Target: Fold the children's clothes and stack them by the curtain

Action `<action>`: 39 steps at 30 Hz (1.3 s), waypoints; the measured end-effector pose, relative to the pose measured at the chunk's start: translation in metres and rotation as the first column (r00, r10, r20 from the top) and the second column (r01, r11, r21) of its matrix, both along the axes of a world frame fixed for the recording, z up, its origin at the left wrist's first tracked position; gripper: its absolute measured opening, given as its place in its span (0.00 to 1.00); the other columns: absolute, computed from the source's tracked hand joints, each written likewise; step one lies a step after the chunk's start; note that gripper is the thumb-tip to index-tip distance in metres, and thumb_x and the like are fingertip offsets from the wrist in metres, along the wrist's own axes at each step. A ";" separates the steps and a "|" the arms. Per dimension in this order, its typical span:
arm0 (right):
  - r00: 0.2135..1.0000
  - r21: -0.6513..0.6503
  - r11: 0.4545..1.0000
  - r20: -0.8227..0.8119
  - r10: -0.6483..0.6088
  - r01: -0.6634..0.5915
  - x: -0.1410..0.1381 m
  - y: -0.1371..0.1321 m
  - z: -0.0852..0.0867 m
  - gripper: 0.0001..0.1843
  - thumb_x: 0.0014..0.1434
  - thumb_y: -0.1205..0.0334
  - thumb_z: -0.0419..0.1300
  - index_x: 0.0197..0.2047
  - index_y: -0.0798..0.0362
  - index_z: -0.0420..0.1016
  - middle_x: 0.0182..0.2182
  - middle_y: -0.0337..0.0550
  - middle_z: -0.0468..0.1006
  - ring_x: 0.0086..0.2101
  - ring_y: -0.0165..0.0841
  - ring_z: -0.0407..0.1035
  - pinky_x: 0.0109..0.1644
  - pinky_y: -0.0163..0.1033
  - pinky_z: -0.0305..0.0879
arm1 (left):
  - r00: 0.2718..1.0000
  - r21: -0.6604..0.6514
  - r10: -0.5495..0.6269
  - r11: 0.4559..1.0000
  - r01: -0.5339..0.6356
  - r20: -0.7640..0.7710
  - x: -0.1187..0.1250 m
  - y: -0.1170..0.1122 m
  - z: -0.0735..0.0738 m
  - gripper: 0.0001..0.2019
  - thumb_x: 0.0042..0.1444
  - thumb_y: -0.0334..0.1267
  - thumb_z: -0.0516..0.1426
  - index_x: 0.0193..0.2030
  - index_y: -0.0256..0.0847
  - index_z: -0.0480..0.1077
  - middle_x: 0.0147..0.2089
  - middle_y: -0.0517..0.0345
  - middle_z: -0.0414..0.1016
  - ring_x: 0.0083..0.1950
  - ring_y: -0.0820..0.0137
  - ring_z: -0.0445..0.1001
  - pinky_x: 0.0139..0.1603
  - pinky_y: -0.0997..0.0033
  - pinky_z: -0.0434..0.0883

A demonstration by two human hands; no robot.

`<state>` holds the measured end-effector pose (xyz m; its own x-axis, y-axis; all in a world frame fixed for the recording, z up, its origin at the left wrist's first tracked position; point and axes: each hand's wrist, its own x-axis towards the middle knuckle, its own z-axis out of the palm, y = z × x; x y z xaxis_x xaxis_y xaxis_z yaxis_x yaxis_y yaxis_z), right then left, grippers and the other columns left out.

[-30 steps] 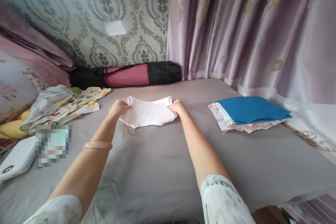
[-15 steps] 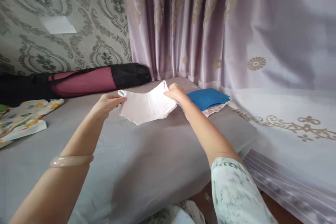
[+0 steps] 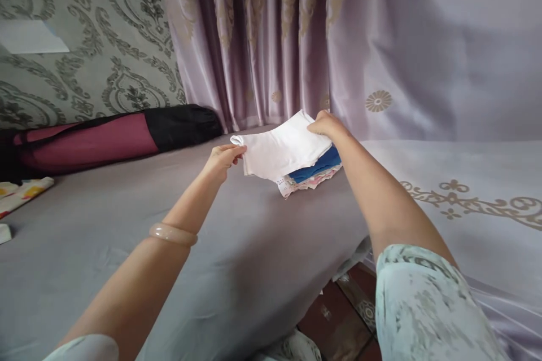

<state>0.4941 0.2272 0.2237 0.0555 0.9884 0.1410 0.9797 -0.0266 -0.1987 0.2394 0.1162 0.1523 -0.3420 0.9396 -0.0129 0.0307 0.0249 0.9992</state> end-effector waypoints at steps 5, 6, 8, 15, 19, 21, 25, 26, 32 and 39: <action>0.993 0.035 0.997 0.090 -0.074 0.071 0.026 0.010 0.003 0.19 0.52 0.62 0.64 0.48 0.61 0.76 0.43 0.57 0.77 0.45 0.42 0.71 0.45 0.42 0.66 | 0.994 0.010 -0.071 0.997 0.071 0.089 0.036 0.022 -0.013 0.07 0.45 0.36 0.62 0.21 0.37 0.71 0.20 0.62 0.68 0.22 0.78 0.61 0.27 0.76 0.60; 0.991 0.042 0.996 0.103 -0.086 0.082 0.030 0.013 0.002 0.21 0.53 0.62 0.64 0.50 0.62 0.75 0.45 0.59 0.76 0.47 0.43 0.71 0.46 0.43 0.66 | 0.992 0.001 -0.073 0.997 0.073 0.105 0.042 0.026 -0.016 0.07 0.44 0.37 0.63 0.22 0.37 0.71 0.20 0.62 0.68 0.23 0.78 0.62 0.28 0.75 0.60; 0.987 0.056 0.994 0.124 -0.098 0.092 0.038 0.018 0.000 0.23 0.56 0.62 0.62 0.53 0.63 0.73 0.48 0.61 0.75 0.49 0.44 0.69 0.49 0.45 0.65 | 0.989 -0.020 -0.073 0.997 0.076 0.129 0.053 0.033 -0.021 0.08 0.44 0.38 0.64 0.22 0.37 0.71 0.21 0.61 0.70 0.24 0.77 0.64 0.28 0.75 0.61; 0.978 0.062 0.993 0.175 -0.110 0.100 0.052 0.026 -0.006 0.21 0.61 0.60 0.58 0.55 0.60 0.72 0.53 0.61 0.72 0.54 0.47 0.66 0.55 0.47 0.63 | 0.973 -0.051 -0.063 0.996 0.076 0.220 0.080 0.048 -0.037 0.13 0.41 0.43 0.67 0.23 0.36 0.72 0.22 0.60 0.71 0.25 0.77 0.66 0.28 0.76 0.61; 0.974 0.066 0.994 0.201 -0.102 0.090 0.056 0.030 -0.010 0.21 0.62 0.59 0.57 0.56 0.60 0.72 0.54 0.61 0.71 0.55 0.48 0.66 0.56 0.48 0.62 | 0.964 -0.082 -0.049 0.994 0.073 0.262 0.086 0.053 -0.046 0.13 0.40 0.43 0.68 0.23 0.36 0.72 0.22 0.60 0.71 0.25 0.77 0.67 0.28 0.77 0.61; 0.973 0.069 0.993 0.209 -0.104 0.091 0.058 0.033 -0.014 0.21 0.62 0.59 0.57 0.56 0.60 0.72 0.55 0.61 0.71 0.55 0.48 0.66 0.56 0.47 0.62 | 0.963 -0.111 -0.039 0.991 0.072 0.268 0.088 0.055 -0.051 0.13 0.40 0.43 0.69 0.24 0.37 0.72 0.22 0.60 0.71 0.25 0.76 0.67 0.27 0.76 0.60; 0.973 0.079 0.993 0.209 -0.101 0.086 0.063 0.042 -0.026 0.20 0.62 0.59 0.58 0.55 0.60 0.72 0.54 0.60 0.72 0.55 0.47 0.66 0.56 0.47 0.62 | 0.962 -0.142 -0.025 0.988 0.066 0.271 0.090 0.059 -0.061 0.14 0.39 0.45 0.69 0.25 0.37 0.73 0.21 0.60 0.71 0.24 0.76 0.67 0.26 0.76 0.60; 0.973 0.084 0.993 0.209 -0.100 0.084 0.064 0.044 -0.030 0.20 0.62 0.59 0.58 0.55 0.60 0.72 0.54 0.60 0.72 0.55 0.47 0.66 0.56 0.47 0.62 | 0.962 -0.141 -0.022 0.988 0.063 0.270 0.089 0.059 -0.064 0.14 0.39 0.45 0.69 0.25 0.37 0.73 0.21 0.60 0.71 0.24 0.76 0.67 0.26 0.76 0.60; 0.968 0.070 0.994 0.233 -0.096 0.082 0.072 0.053 -0.054 0.19 0.64 0.58 0.56 0.54 0.60 0.73 0.52 0.60 0.74 0.53 0.45 0.68 0.55 0.46 0.61 | 0.966 -0.138 -0.040 0.987 0.078 0.257 0.089 0.058 -0.075 0.13 0.41 0.42 0.68 0.23 0.37 0.72 0.20 0.62 0.68 0.24 0.77 0.66 0.28 0.76 0.60; 0.959 0.021 0.995 0.266 -0.095 0.092 0.077 0.055 -0.074 0.23 0.63 0.53 0.56 0.53 0.62 0.73 0.50 0.63 0.75 0.51 0.47 0.69 0.52 0.45 0.63 | 0.968 -0.200 -0.060 0.973 0.110 0.243 0.090 0.049 -0.073 0.12 0.44 0.40 0.67 0.23 0.37 0.70 0.21 0.63 0.68 0.22 0.78 0.62 0.28 0.75 0.60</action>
<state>0.5714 0.2826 0.1495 0.1070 0.9794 0.1713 0.9904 -0.1202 0.0682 0.3291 0.1648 0.0794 -0.2247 0.9322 -0.2838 -0.1923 0.2431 0.9508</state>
